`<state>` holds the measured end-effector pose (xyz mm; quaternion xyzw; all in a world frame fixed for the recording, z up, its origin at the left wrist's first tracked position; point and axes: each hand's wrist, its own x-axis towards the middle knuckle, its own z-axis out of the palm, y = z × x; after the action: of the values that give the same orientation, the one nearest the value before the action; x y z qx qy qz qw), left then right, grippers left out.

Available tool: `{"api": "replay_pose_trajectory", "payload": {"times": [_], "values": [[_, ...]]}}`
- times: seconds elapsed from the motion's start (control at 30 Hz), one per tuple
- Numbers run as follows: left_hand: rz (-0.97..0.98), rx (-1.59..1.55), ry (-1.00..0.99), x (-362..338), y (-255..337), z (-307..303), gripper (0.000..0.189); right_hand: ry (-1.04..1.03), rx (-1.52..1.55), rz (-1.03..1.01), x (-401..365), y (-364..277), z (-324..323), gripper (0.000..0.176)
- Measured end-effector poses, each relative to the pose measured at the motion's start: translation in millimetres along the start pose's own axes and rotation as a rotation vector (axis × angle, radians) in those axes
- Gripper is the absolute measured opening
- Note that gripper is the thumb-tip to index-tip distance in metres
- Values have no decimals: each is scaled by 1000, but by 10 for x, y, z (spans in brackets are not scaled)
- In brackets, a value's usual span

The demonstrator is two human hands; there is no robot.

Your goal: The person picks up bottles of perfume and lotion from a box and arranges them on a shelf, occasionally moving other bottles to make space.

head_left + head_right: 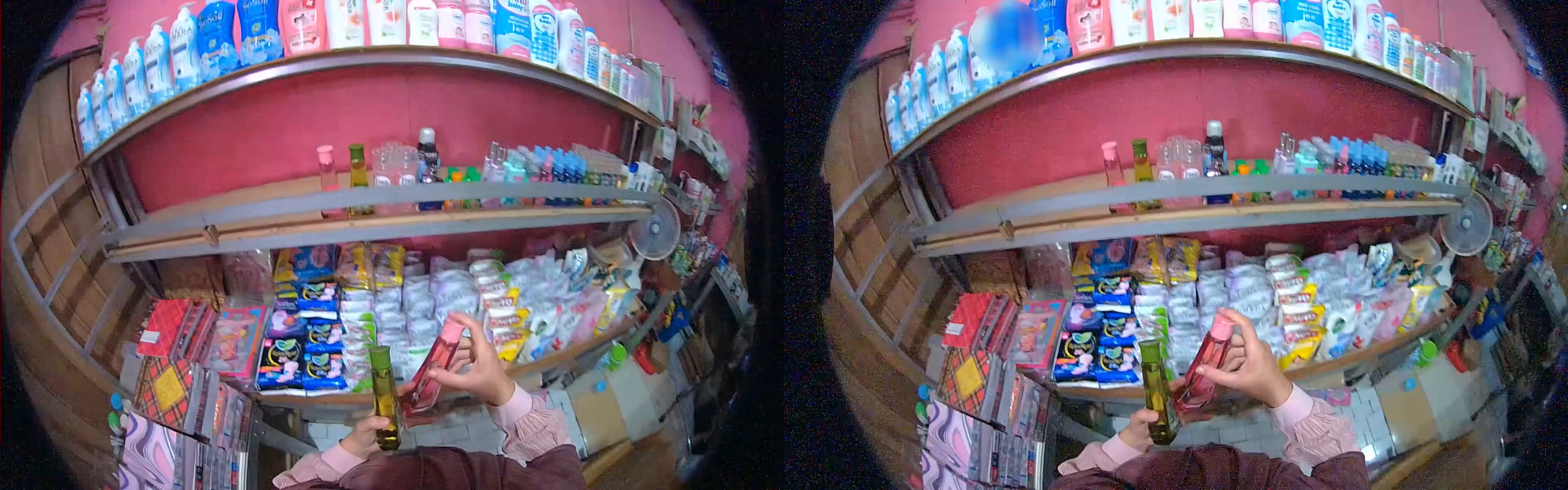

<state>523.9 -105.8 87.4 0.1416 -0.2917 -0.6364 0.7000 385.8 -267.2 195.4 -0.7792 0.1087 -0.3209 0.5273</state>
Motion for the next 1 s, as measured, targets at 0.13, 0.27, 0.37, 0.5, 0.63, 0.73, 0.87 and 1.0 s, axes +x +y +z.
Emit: {"api": "replay_pose_trajectory", "payload": {"times": [0.13, 0.27, 0.37, 0.5, 0.63, 0.73, 0.87, 1.0], "values": [[60, -104, 37, 267, 280, 4, 74, -39, 29, -134, 590, 70, -210, 58], [144, -258, 56, 383, 480, -39, 74, -214, 134, -235, 1322, 124, -272, 34], [237, -310, 9, 450, 596, -29, 75, -397, 293, -59, 1698, -54, -167, 26], [286, -264, 27, 456, 826, -54, 73, -425, 380, -123, 2037, -38, 106, 22], [269, -220, -36, 501, 1073, -232, 76, -449, 374, -117, 2216, 8, 234, 22], [260, -164, -75, 511, 1298, -421, 77, -427, 327, -78, 2340, -28, 319, 22], [231, -147, -63, 503, 1575, -612, 79, -430, 227, -106, 2517, -120, 441, 31], [182, -101, -154, 529, 1802, -745, 79, -560, 153, -115, 2649, -335, 425, 37]]}}
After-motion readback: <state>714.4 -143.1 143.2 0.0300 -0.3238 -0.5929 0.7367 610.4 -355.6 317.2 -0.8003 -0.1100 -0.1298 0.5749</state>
